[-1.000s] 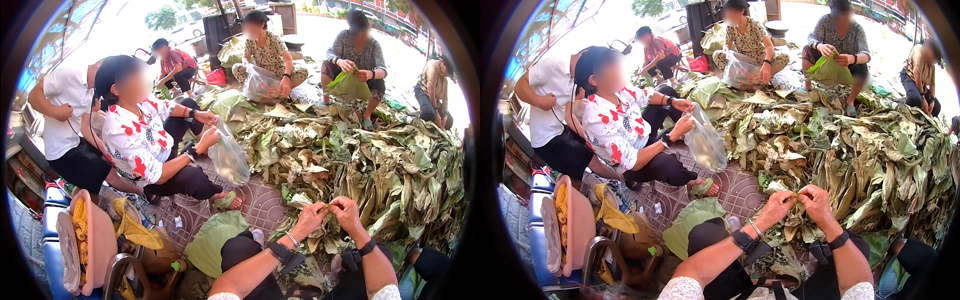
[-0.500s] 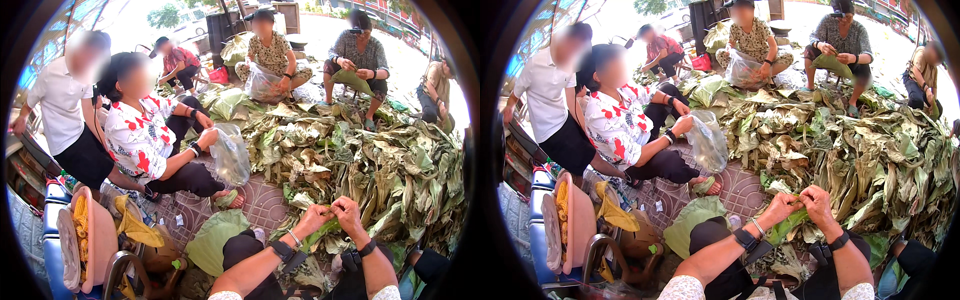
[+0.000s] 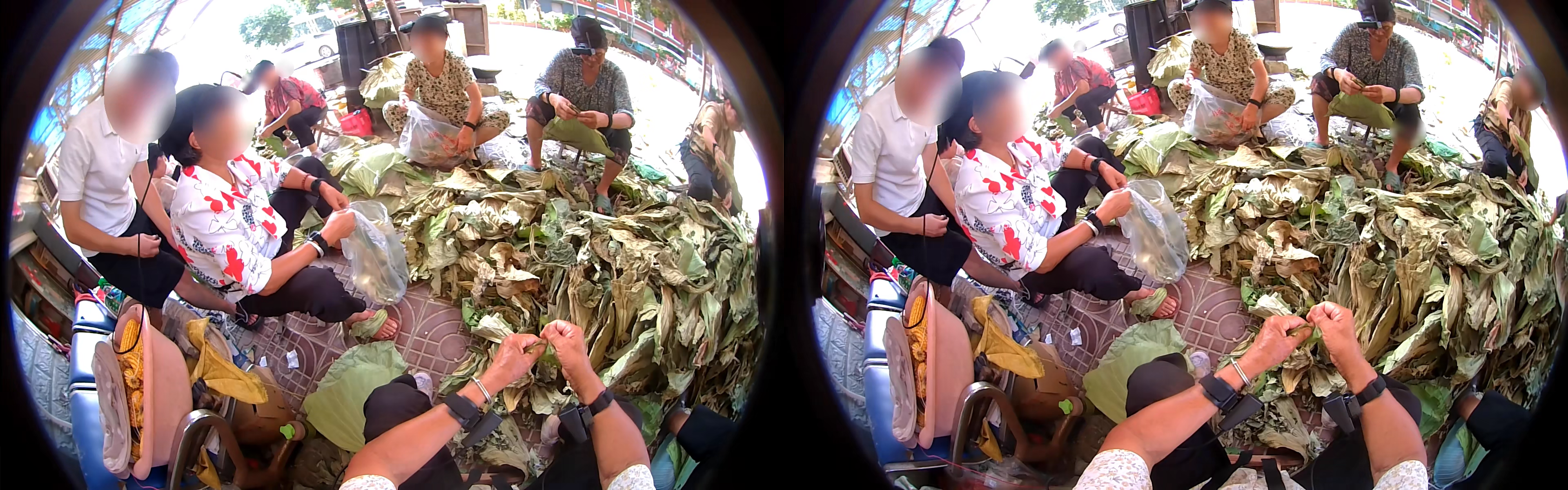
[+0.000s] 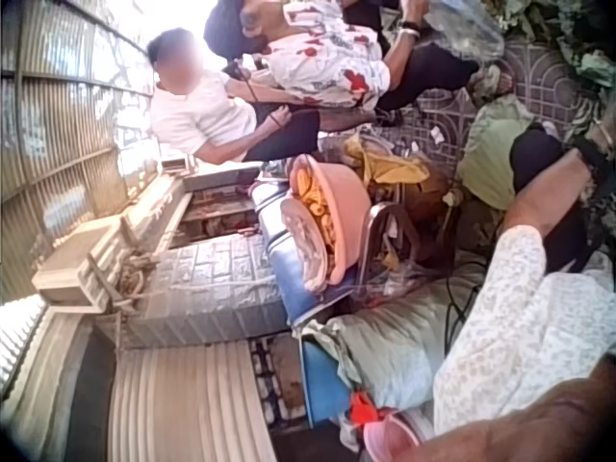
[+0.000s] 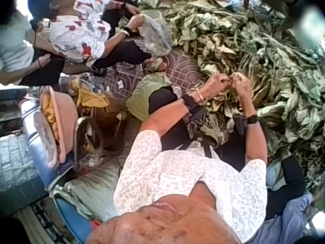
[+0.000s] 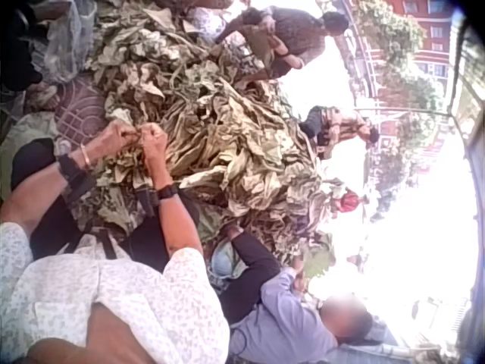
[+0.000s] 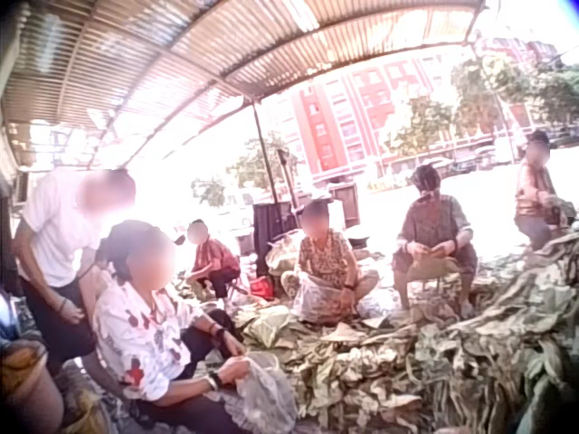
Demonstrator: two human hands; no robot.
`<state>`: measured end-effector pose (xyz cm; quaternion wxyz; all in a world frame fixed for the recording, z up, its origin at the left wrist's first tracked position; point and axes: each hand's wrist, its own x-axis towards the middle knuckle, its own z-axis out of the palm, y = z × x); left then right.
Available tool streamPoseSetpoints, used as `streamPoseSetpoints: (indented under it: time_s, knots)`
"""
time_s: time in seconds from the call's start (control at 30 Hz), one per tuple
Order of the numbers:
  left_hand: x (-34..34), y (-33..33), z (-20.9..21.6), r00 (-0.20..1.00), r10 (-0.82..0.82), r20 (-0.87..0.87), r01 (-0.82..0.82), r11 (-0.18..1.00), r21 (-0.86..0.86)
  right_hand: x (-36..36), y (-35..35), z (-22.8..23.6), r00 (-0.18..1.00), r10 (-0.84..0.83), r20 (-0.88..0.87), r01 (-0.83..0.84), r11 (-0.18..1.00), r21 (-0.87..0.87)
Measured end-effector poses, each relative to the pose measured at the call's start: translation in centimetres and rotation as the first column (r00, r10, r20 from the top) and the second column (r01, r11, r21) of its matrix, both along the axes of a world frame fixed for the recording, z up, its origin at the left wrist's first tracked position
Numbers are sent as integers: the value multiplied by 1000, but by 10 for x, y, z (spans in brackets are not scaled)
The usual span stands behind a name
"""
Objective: The person sorts through a pile of large leaves, picking them up one at a time, folding them, and stacking them with others.
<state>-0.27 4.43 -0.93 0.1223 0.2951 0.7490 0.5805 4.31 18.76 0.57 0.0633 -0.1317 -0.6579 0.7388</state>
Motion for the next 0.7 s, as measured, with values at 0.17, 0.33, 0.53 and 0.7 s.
streamPoseSetpoints:
  time_s: [0.17,0.33,0.53,0.7]
  knots:
    - [-5,-5,1,998,49,41,-47,998,-51,3,-4,26,995,84,47,-91,979,184]
    - [-5,-3,2,998,26,57,-27,999,19,5,9,23,993,108,53,-120,917,379]
    - [-6,-4,11,978,-121,173,139,985,-100,8,2,38,987,121,-104,-28,772,635]
    - [-6,0,-10,975,-136,173,148,987,-58,8,1,33,986,136,-101,-42,773,633]
